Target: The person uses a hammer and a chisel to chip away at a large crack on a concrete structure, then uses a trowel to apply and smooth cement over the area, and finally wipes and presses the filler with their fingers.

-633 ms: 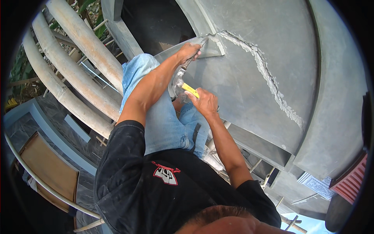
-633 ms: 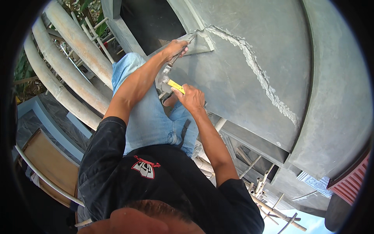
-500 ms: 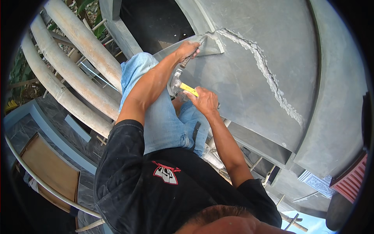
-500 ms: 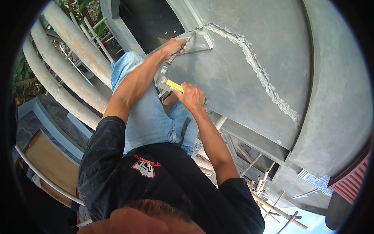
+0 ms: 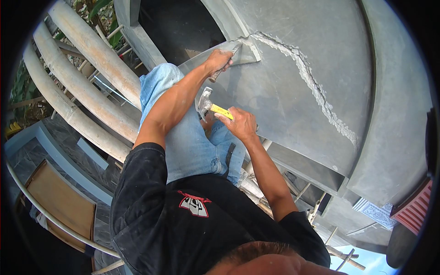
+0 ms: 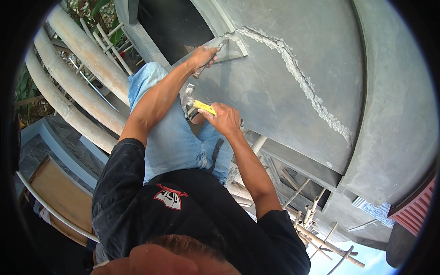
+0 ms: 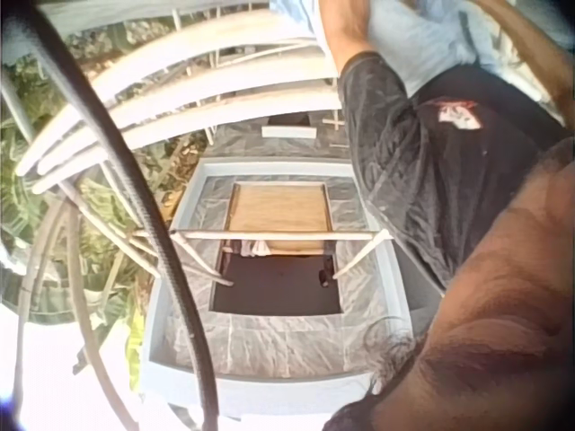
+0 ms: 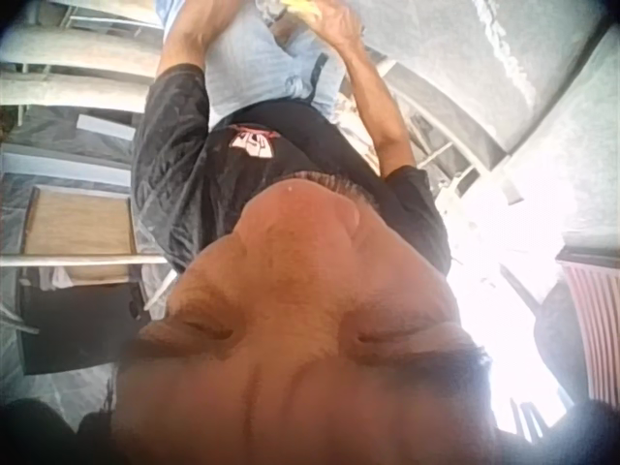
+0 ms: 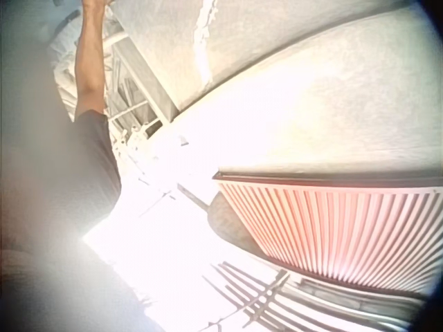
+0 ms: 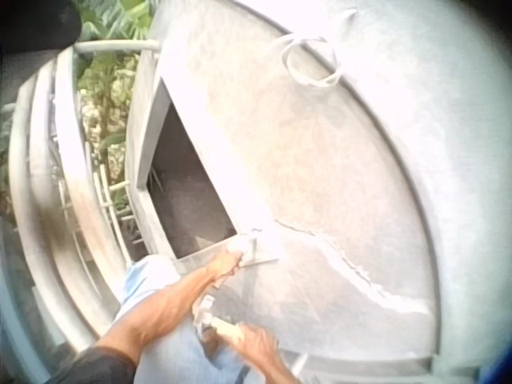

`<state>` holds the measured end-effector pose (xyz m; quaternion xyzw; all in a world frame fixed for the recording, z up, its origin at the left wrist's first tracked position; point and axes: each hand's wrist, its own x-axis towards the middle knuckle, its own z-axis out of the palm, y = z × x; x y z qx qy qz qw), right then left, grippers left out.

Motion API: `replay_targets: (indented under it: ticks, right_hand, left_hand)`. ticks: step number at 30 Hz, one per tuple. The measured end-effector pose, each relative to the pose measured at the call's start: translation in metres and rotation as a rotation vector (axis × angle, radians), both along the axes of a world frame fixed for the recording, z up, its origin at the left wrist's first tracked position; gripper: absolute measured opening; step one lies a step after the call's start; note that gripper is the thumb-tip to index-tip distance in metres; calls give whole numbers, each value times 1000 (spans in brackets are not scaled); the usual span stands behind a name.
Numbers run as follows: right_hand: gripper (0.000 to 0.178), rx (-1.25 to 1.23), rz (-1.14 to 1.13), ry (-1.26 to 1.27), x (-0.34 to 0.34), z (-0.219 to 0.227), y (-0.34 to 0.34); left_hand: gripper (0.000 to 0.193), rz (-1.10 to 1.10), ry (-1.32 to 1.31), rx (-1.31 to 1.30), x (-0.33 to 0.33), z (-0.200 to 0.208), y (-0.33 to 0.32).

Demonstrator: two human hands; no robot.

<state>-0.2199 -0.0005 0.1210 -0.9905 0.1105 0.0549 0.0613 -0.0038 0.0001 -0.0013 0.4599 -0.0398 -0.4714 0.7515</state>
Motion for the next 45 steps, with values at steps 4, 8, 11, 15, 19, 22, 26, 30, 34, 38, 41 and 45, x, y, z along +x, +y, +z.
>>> replay_targets:
  ticks: [4,8,11,15,19,22,26,30,34,38,41,45]
  right_hand:
    - [49,8,-16,-24,0,-1,-3]
    - [49,-4,-1,-28,1,-2,-2]
    - [49,3,13,-45,2,-3,-4]
    - [50,-10,35,-14,4,-3,-4]
    - [51,-58,-65,29,11,-1,-6]
    - [51,-69,12,28,7,-7,-4]
    - [50,-108,87,29,4,-7,-7]
    - [50,-101,23,33,3,-6,-12]
    - [50,-110,-20,0,2,-12,-13]
    - [50,-88,61,38,5,-6,-9]
    - [50,-101,-65,14,8,-6,-8]
    - [50,-105,17,12,6,-7,-10]
  left_hand:
    - [26,-56,-65,39,-5,4,2]
    - [26,2,-28,2,-5,8,2]
    - [26,-5,-26,4,-5,11,3]
    - [26,-16,-14,-1,-4,10,4]
    - [26,-16,-29,8,-6,12,4]
    - [26,-20,-32,4,-6,9,1]
    - [25,-2,-16,5,-6,10,-1]
    - [25,-22,-22,-13,-5,8,0]
    - [24,17,52,-15,-4,10,-3]
    - [24,-6,9,-26,-3,10,-1]
    - [24,-9,7,-14,-3,13,0]
    - [24,-43,-8,-17,0,7,1]
